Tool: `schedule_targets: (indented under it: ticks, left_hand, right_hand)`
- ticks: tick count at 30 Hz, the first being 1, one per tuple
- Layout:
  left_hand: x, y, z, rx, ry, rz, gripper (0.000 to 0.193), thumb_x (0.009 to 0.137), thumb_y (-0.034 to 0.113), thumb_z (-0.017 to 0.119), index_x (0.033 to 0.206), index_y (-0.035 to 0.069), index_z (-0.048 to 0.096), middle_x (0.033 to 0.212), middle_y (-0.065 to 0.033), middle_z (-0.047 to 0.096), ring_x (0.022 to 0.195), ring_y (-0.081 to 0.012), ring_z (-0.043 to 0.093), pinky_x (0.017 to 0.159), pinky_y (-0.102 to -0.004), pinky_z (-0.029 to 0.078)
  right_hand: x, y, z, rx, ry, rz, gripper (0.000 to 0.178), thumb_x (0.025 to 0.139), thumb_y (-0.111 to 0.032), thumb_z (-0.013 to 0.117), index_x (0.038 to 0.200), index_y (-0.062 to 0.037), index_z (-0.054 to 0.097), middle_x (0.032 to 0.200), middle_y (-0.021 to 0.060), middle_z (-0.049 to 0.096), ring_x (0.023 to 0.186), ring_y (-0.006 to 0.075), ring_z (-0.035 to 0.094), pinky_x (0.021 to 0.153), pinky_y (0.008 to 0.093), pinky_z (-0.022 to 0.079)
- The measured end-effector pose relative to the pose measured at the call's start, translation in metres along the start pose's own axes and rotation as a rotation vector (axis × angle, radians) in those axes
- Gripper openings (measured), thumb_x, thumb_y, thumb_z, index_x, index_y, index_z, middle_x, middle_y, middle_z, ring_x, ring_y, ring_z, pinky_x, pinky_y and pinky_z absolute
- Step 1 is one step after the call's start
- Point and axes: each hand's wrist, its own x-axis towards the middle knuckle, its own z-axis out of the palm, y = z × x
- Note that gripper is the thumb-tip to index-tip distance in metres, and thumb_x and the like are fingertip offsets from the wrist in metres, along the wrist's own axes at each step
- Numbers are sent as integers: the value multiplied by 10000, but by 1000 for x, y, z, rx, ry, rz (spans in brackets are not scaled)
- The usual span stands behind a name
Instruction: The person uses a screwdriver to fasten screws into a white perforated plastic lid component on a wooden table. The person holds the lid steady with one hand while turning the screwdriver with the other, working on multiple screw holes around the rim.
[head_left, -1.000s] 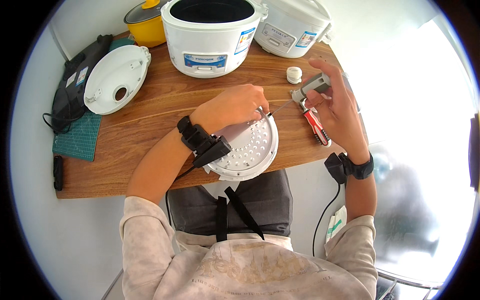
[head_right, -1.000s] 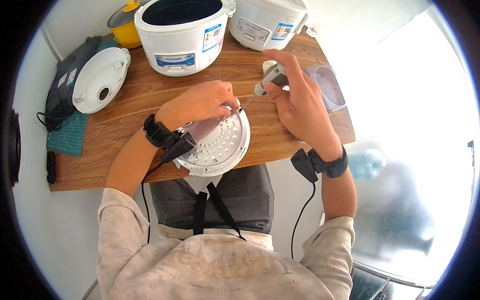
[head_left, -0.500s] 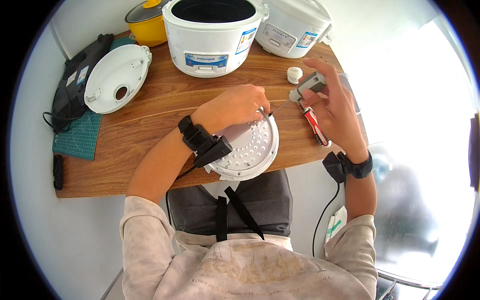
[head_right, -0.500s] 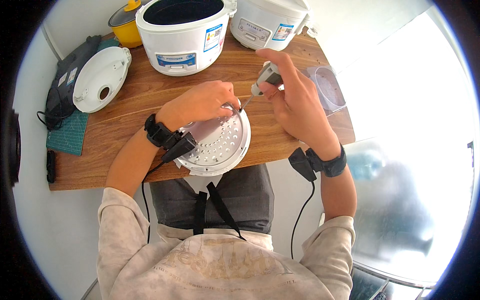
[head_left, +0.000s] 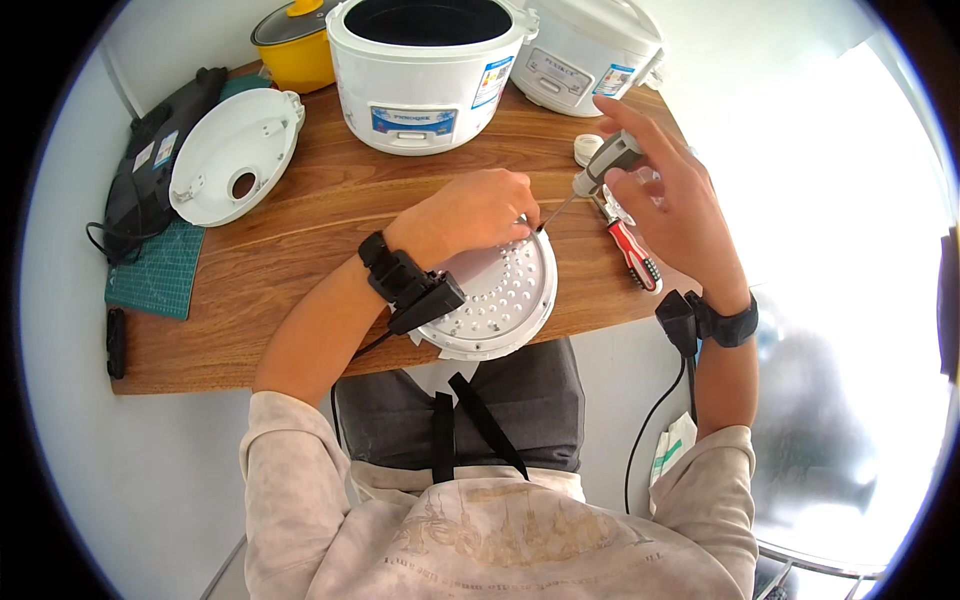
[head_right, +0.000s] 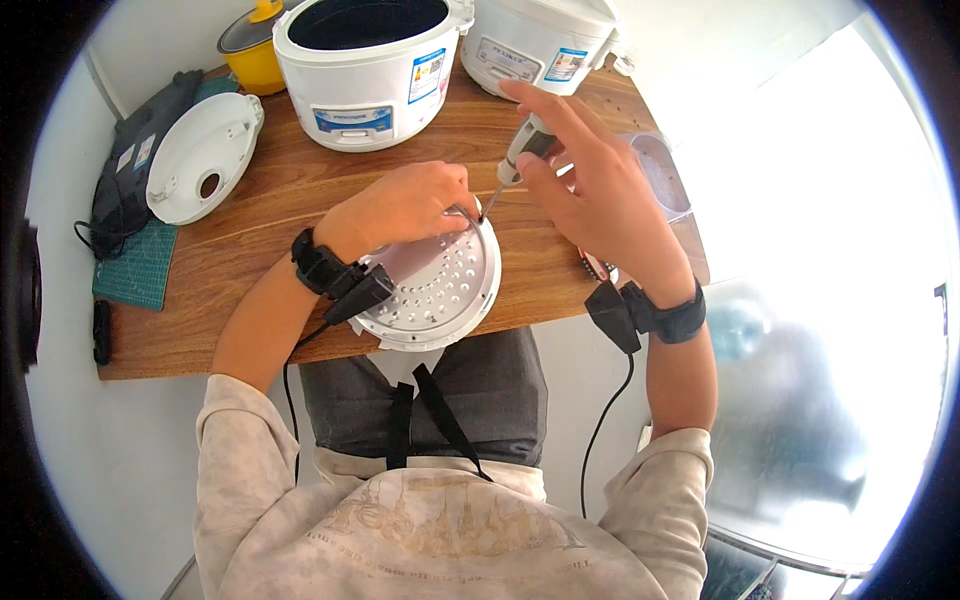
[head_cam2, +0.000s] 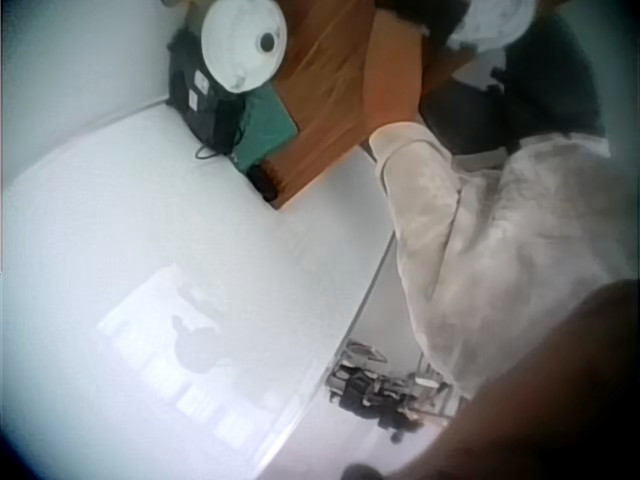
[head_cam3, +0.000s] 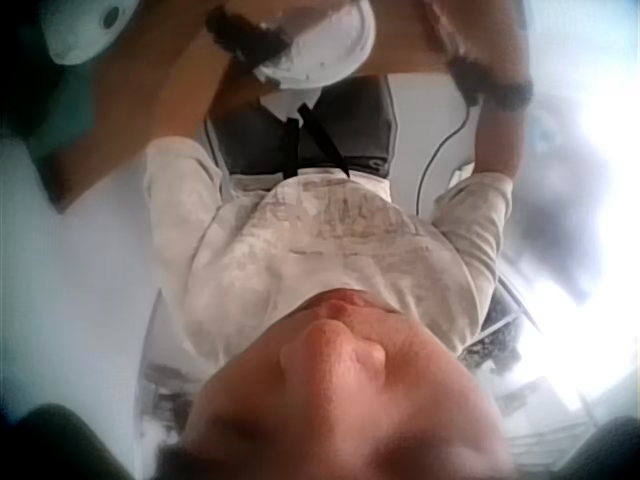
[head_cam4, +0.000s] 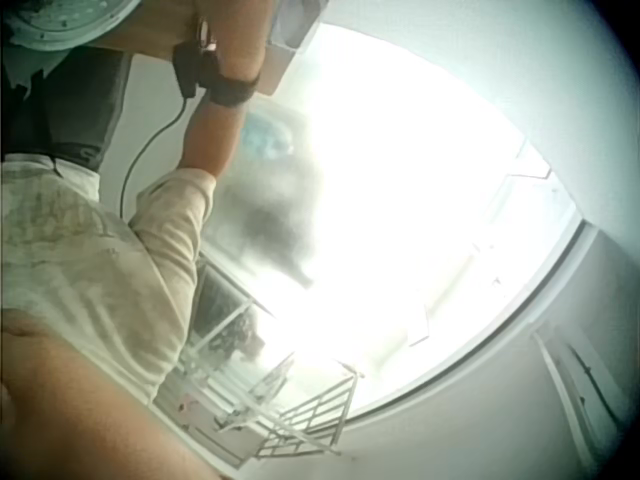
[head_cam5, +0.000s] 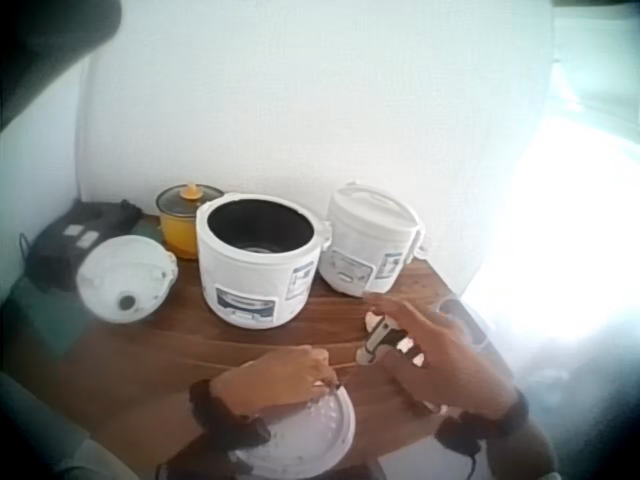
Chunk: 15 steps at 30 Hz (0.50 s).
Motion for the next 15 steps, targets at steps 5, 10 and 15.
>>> schedule_targets:
  ticks: [5,10,15]
  left_hand:
    - [1,2,-1,-5,-7,-26,201,859,165,701,1017,78,791,972,-154,643,968,-332,640,856,-430,512]
    - [2,-1,1,-5,16,3,183,856,165,702,983,74,797,959,-146,659,954,-331,655,850,-429,517]
    - [2,-2,1,3,13,-13,172,855,167,705,965,74,800,945,-123,672,936,-322,667,841,-426,522]
  right_hand:
    - [3,4,-3,-81,55,-130,561,931,-39,636,1469,-157,528,1229,140,658,1054,244,682,813,342,606]
    - [6,-1,0,41,67,-38,474,927,-36,659,1385,-143,599,1136,134,700,961,252,717,833,347,607]
    - [9,8,0,-90,69,-161,333,926,-70,692,1255,-117,686,1033,121,729,842,234,735,788,330,608]
